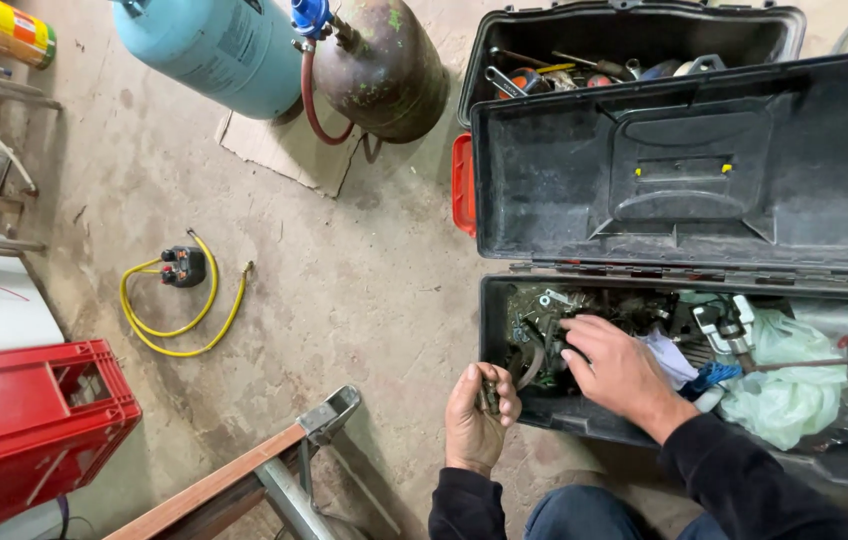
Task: Searching through a toolbox for specific hardware components and inspecting them.
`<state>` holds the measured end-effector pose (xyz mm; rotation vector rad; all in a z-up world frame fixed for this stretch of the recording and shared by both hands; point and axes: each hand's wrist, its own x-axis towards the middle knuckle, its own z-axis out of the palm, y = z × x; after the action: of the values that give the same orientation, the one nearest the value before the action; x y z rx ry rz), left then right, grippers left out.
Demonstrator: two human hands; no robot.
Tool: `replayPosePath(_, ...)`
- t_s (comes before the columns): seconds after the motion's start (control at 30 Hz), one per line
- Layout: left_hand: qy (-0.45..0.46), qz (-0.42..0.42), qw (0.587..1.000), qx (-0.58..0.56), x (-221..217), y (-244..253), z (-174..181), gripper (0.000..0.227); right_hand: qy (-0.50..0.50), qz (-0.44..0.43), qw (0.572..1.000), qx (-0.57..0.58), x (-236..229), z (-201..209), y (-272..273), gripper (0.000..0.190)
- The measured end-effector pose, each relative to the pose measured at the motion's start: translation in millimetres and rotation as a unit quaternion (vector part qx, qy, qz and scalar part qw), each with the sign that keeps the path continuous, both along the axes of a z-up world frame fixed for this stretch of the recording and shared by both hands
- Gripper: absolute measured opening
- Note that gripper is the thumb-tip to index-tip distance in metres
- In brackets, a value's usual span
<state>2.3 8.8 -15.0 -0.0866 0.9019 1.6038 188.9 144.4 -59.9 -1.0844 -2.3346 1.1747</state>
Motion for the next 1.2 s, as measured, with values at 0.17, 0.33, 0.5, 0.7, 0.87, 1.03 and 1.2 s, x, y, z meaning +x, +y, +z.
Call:
replayPosePath(0.17, 0.006, -0.002, 1.0, 0.004, 0.7, 2.5, 6.1, 0.028, -0.192, -0.064, 0.979, -0.011, -17.1, 15.9, 8.1, 0.046)
replayPosePath(0.33, 0.002, 0.004, 1.0, -0.006, 2.1, 1.8, 0.9, 0.029, -0.305, 0.021, 0.949, -0.077, -46.5, 7.5, -16.7, 0.06)
replayPosePath(0.5, 0.011, 0.003, 1.0, -0.02, 2.5, 1.4, 1.1, 0.03, -0.062, 0.081, 0.982, -0.161, -47.8, -1.8, -43.1, 0.06)
replayPosePath(0.7, 0.019, 0.001, 1.0, -0.015, 2.8, 2.2, -0.9, 0.03, -0.101, 0.03, 0.977, -0.184, -11.0, 10.1, -40.0, 0.043)
replayPosePath(0.87, 0.016, 0.0, 1.0, -0.012, 4.3, 1.2, -2.2, 0.03, -0.256, -0.059, 0.958, -0.113, 2.7, 23.3, -23.3, 0.057)
replayPosePath(1.03, 0.03, -0.003, 0.999, -0.013, 6.4, 3.8, -0.3, 0.03, -0.343, -0.04, 0.929, -0.135, -19.7, 28.2, -21.4, 0.066)
replayPosePath(1.2, 0.038, -0.004, 0.999, -0.029, 8.7, 6.2, 5.6, 0.029, -0.115, 0.072, 0.969, -0.205, -20.9, -50.7, -52.0, 0.059)
